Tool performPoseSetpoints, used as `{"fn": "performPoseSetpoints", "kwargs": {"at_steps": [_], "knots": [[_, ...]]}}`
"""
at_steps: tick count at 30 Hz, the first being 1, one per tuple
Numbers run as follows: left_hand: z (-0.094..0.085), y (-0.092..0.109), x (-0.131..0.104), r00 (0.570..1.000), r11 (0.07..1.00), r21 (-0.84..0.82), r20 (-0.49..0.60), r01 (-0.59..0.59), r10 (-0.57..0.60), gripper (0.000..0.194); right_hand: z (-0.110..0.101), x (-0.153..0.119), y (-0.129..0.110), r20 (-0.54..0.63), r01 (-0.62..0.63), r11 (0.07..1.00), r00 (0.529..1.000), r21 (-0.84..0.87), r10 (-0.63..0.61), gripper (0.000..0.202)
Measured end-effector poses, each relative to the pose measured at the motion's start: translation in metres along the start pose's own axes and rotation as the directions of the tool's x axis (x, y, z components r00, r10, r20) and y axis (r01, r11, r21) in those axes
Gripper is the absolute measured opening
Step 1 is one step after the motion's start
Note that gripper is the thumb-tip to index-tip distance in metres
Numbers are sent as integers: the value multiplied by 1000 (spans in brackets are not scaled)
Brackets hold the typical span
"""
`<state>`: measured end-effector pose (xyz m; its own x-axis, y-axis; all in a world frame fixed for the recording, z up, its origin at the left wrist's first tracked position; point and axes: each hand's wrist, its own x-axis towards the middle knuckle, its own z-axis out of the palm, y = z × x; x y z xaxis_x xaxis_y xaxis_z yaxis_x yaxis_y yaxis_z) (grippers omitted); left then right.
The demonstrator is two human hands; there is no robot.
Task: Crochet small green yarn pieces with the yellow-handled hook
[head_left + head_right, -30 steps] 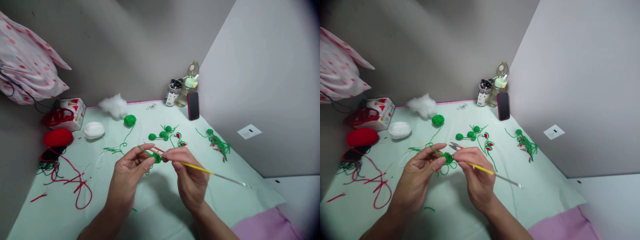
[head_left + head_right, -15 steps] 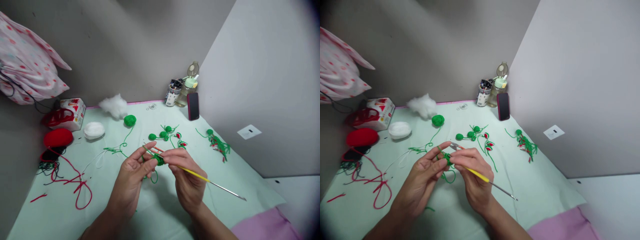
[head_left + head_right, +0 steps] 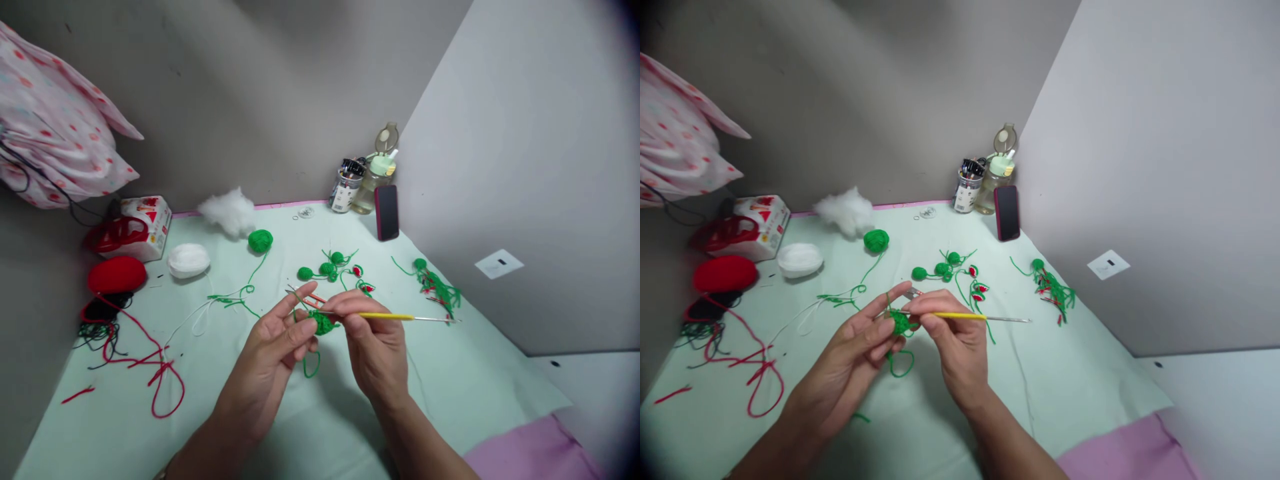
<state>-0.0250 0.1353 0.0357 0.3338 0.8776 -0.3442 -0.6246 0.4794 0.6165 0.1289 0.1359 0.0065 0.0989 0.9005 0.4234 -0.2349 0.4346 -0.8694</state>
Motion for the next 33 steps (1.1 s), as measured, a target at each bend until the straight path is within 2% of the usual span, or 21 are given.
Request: {"fn": "performPoseSetpoints", "kwargs": {"at_steps": [9, 17, 21, 23, 26, 29, 31, 32, 33], "knots": [[-1, 5, -1, 1000, 1000, -7, 9, -3, 3, 52, 0, 3, -3, -74, -31, 999, 997, -14, 30, 16], [-3, 6, 0, 998, 997, 34, 11, -63, 62, 39, 1, 8, -10, -102, -142, 982, 983, 127, 156, 16], [-3, 3, -1, 992, 982, 144, -33, -120, 126, 40, 1, 9, -8, -84, -164, 971, 980, 174, 181, 15], [-3, 0, -1, 987, 963, 228, -36, -144, 156, 33, 2, 6, -8, -82, -127, 986, 987, 106, 136, 14], [-2, -3, 0, 979, 941, 286, -46, -179, 200, 14, 4, 2, -11, -55, -52, 994, 997, -91, 47, 14], [-1, -1, 2, 971, 949, 261, -113, -177, 212, 19, -5, 11, -14, 120, -8, 960, 992, -281, 44, 11], [0, 2, 3, 966, 958, 239, -159, -160, 202, 25, -24, 33, -9, 238, 21, 889, 966, -456, 99, 18], [0, 4, 3, 965, 961, 232, -173, -154, 197, 28, -37, 49, -4, 229, 39, 817, 967, -575, 115, 22], [1, 5, 2, 964, 962, 229, -183, -147, 191, 30, -52, 69, 3, 149, 38, 716, 984, -697, 93, 25]]}}
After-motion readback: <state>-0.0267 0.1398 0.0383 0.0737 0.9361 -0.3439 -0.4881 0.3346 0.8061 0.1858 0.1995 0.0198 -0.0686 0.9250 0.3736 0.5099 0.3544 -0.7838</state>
